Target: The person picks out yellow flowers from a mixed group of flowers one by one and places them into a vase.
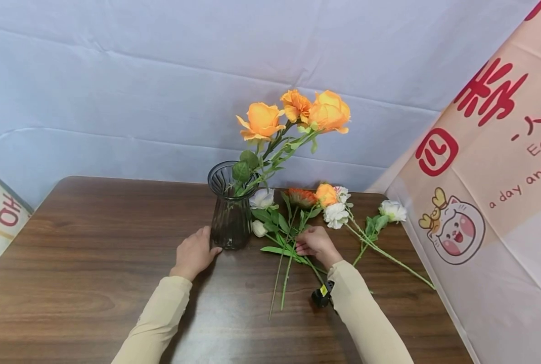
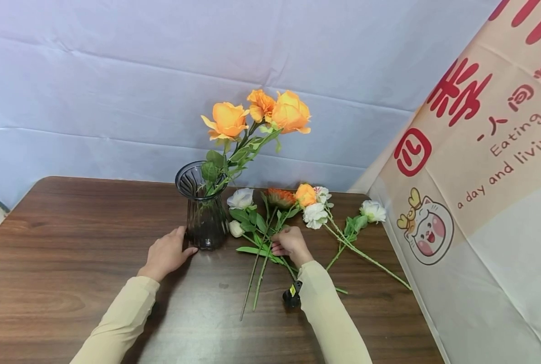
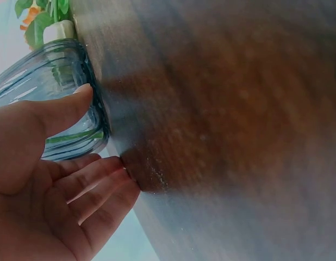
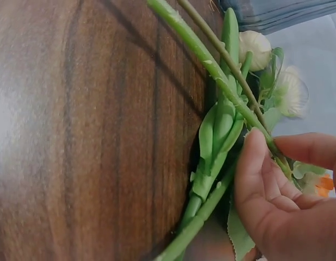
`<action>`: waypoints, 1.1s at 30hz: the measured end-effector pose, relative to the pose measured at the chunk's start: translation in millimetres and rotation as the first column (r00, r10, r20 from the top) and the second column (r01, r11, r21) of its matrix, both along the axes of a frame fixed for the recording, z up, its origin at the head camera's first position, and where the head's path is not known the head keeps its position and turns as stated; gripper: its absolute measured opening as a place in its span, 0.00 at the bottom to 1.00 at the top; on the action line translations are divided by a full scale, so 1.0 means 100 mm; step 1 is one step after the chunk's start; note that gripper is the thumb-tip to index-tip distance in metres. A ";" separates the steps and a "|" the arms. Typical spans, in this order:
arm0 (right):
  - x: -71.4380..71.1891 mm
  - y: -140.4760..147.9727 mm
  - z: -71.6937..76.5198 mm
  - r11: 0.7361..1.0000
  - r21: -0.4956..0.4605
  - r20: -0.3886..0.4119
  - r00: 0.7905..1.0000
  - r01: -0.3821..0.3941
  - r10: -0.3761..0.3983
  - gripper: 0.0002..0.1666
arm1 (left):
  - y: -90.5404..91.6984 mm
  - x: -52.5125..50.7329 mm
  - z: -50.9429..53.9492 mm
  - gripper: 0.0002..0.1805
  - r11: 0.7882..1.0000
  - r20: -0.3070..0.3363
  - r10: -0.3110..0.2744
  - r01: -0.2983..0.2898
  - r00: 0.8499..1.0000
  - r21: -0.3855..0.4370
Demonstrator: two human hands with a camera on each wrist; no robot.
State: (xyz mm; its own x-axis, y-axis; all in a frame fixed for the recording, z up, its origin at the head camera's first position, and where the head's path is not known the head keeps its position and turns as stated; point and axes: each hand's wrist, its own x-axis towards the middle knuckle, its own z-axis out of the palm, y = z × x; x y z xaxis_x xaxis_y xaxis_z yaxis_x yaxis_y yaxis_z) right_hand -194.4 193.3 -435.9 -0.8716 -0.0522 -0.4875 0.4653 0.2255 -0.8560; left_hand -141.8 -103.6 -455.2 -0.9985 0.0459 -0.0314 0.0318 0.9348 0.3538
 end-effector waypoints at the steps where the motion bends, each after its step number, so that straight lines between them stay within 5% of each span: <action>1: 0.00 0.01 0.00 1.000 -0.013 0.002 1.000 0.001 -0.001 0.05 | 0.00 0.00 0.00 0.33 1.000 0.000 -0.001 0.001 1.000 0.000; 18: 0.05 0.07 0.09 0.991 -0.126 0.013 0.999 -0.048 0.050 0.13 | 0.00 0.00 0.01 0.33 1.000 0.009 -0.001 0.000 1.000 0.007; 25: 0.06 0.09 0.11 0.988 -0.147 0.019 0.998 -0.051 0.054 0.03 | 0.00 0.00 0.01 0.33 1.000 0.010 0.000 0.000 1.000 0.010; 33: 0.10 0.10 0.20 0.986 -0.150 0.022 0.997 -0.069 0.073 0.03 | 0.00 0.00 0.00 0.33 1.000 0.005 0.003 -0.003 1.000 0.009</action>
